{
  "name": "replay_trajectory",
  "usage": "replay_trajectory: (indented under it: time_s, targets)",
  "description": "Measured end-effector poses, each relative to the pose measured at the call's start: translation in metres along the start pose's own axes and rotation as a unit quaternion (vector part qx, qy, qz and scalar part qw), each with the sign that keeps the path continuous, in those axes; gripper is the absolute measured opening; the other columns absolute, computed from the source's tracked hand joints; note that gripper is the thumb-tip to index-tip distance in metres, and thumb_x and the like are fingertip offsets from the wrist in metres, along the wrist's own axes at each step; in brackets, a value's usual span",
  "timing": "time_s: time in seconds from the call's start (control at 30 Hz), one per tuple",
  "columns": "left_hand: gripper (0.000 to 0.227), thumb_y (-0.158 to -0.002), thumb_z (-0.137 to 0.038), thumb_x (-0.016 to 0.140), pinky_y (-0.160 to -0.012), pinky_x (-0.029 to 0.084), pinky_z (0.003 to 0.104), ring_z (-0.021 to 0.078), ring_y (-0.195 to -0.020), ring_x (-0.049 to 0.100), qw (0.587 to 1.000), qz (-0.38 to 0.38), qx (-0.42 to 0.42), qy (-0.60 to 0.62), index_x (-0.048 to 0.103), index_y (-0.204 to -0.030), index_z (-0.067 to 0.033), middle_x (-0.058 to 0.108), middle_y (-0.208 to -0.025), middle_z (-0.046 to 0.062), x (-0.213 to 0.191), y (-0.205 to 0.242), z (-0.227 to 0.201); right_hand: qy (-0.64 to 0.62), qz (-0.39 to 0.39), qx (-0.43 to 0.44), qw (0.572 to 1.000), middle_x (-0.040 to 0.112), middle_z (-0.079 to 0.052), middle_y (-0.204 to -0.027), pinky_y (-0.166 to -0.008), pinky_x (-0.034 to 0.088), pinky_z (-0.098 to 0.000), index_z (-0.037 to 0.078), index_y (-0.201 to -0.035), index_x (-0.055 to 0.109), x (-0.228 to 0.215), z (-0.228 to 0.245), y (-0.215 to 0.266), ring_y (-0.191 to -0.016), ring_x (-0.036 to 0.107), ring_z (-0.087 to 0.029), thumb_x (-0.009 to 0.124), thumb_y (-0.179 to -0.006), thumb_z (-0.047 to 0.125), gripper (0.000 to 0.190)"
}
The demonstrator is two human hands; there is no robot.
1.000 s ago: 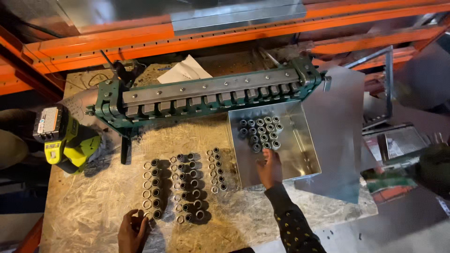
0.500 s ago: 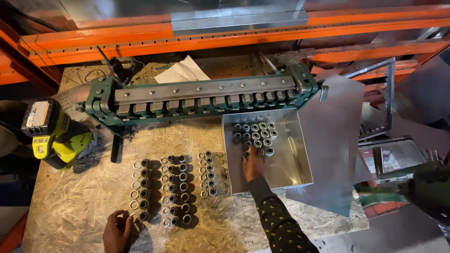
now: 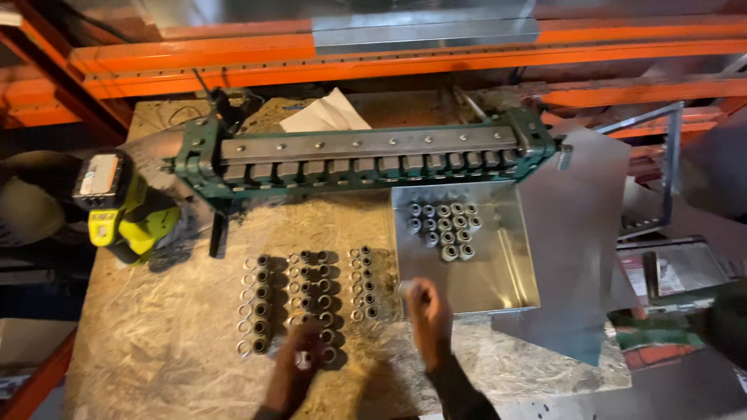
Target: The person repeatedly picks up small metal rings and cylindrical metal parts from a workbench, fits the ring onto the cylinder, and places the assembled unit into a metal bin. The process is repeated for multiple units.
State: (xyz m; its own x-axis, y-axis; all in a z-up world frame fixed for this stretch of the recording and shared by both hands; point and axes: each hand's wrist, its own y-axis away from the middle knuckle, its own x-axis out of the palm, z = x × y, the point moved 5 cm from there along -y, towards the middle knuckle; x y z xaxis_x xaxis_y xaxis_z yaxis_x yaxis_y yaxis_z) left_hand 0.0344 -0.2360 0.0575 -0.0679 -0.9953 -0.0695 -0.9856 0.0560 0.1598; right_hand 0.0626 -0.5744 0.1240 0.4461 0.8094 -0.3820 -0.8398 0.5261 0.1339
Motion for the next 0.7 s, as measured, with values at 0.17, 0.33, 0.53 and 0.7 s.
replay_trajectory:
  time_s: [0.17, 0.33, 0.53, 0.7]
  targets:
    - [0.036, -0.108, -0.013, 0.082, -0.086, 0.073, 0.037, 0.0237, -0.105, 0.084, 0.965, 0.157, 0.136, -0.159, 0.072, -0.143, -0.0149, 0.076, -0.136, 0.010, 0.047, 0.026, -0.089, -0.068, 0.200, 0.088, 0.973, 0.061, 0.002, -0.078, -0.067, 0.045, -0.0317, 0.016, -0.101, 0.078, 0.039, -0.038, 0.088, -0.071, 0.056, -0.012, 0.071, -0.110, 0.057, 0.043]
    - [0.017, -0.118, -0.015, 0.071, -0.094, 0.060, 0.046, 0.0339, -0.110, 0.075, 0.938, 0.206, 0.219, -0.172, 0.072, -0.132, -0.0054, 0.070, -0.132, 0.015, 0.050, 0.035, -0.103, -0.251, 0.266, 0.293, 0.883, 0.039, -0.007, -0.068, -0.060, 0.032, -0.0404, 0.009, -0.096, 0.055, 0.049, -0.028, 0.125, -0.055, 0.031, -0.019, 0.068, -0.124, 0.042, 0.045]
    - [0.024, -0.116, -0.020, 0.076, -0.092, 0.067, 0.047, 0.0344, -0.113, 0.081, 0.915, 0.186, 0.260, -0.245, 0.074, -0.137, -0.0084, 0.076, -0.133, 0.014, 0.040, 0.046, -0.073, -0.288, 0.244, 0.337, 0.862, 0.045, -0.001, -0.077, -0.056, 0.039, -0.0332, 0.017, -0.106, 0.059, 0.061, -0.037, 0.147, -0.058, 0.045, -0.014, 0.076, -0.118, 0.042, 0.033]
    - [0.040, -0.124, -0.027, 0.061, -0.105, 0.060, 0.052, 0.0432, -0.130, 0.073, 0.901, 0.220, 0.233, -0.293, 0.063, -0.155, -0.0026, 0.069, -0.144, 0.022, 0.022, 0.050, -0.056, -0.282, 0.251, 0.379, 0.845, 0.056, -0.001, -0.082, -0.067, 0.043, -0.0355, 0.022, -0.104, 0.064, 0.076, -0.025, 0.159, -0.068, 0.053, -0.014, 0.075, -0.116, 0.049, 0.032]
